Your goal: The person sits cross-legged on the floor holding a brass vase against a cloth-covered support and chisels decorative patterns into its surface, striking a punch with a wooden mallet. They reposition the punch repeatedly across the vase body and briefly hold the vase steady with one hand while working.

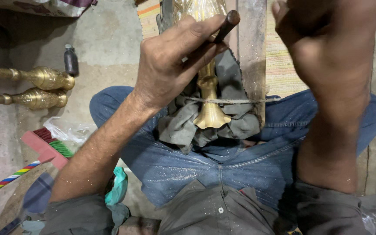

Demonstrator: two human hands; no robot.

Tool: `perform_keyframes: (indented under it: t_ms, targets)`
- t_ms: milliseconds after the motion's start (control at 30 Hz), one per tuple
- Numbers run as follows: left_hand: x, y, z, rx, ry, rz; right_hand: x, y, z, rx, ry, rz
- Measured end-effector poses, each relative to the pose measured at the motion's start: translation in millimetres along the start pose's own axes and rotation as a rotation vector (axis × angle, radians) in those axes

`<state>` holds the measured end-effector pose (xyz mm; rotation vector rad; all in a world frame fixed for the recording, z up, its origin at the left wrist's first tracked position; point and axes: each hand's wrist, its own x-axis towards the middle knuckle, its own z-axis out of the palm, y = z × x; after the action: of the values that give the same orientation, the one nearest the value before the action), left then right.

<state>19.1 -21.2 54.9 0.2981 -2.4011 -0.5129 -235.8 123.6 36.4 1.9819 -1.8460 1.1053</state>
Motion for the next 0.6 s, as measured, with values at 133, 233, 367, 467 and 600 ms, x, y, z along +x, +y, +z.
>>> perform_keyframes:
  t_ms: [133,233,367,467,600]
  targets:
    - [0,0,2,0.024,0.012,0.007,0,2,-2,0.012,0.01,0.011]
    - [0,-2,2,0.036,0.028,0.049,-2,2,-2,0.016,0.01,0.015]
    - [0,-4,0,0.005,0.026,0.055,-6,1,1,0.017,-0.013,0.002]
    - [-2,-4,-1,-0.05,0.004,0.001,-6,5,1,0.029,0.0,0.012]
    - [-1,-4,0,0.001,0.038,0.036,-10,9,0,0.037,0.0,0.022]
